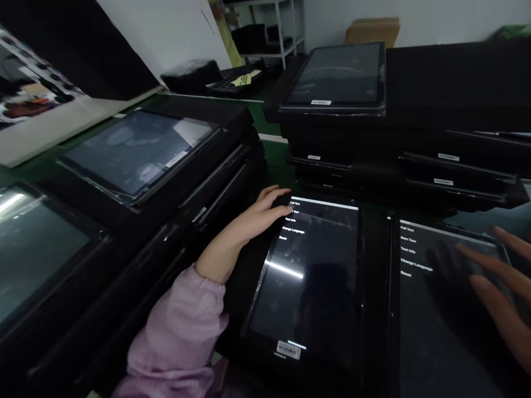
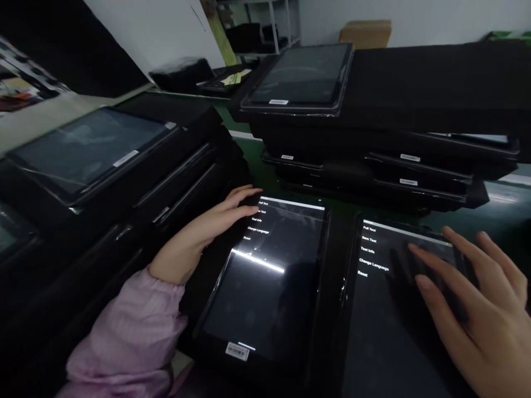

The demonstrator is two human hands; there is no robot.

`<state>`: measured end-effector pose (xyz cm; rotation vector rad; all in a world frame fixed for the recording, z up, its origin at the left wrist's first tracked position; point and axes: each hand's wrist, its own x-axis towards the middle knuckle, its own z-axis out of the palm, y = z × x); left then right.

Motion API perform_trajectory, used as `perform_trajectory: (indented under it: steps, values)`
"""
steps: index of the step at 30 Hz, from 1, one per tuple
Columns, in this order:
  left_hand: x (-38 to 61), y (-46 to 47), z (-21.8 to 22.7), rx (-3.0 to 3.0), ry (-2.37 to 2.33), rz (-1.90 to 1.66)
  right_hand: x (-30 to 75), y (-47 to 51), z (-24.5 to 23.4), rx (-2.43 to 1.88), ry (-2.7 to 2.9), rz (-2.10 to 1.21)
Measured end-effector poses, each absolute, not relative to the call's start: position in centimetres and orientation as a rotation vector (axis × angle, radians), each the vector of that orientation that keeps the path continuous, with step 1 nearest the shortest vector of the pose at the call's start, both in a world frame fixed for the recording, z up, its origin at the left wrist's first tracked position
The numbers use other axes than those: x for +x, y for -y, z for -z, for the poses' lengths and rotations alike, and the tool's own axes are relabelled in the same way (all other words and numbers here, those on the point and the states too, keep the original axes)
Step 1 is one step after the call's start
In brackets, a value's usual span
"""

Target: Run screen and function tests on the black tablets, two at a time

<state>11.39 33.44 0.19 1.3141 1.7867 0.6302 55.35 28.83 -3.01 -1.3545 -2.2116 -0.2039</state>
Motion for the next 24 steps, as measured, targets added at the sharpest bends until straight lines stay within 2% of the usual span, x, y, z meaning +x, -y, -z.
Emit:
perform_trajectory:
  steps: [12, 24]
  values:
    - [11.4, -33.1, 0.4, 1.279, -1.779, -0.757, 52.6, -27.6, 0.2, -1.255, 2.205, 0.165]
    - [11.1, -32.9, 0.5, 1.257, -1.706, -0.807, 53.3, -27.6, 0.9, -1.19, 2.249, 0.107]
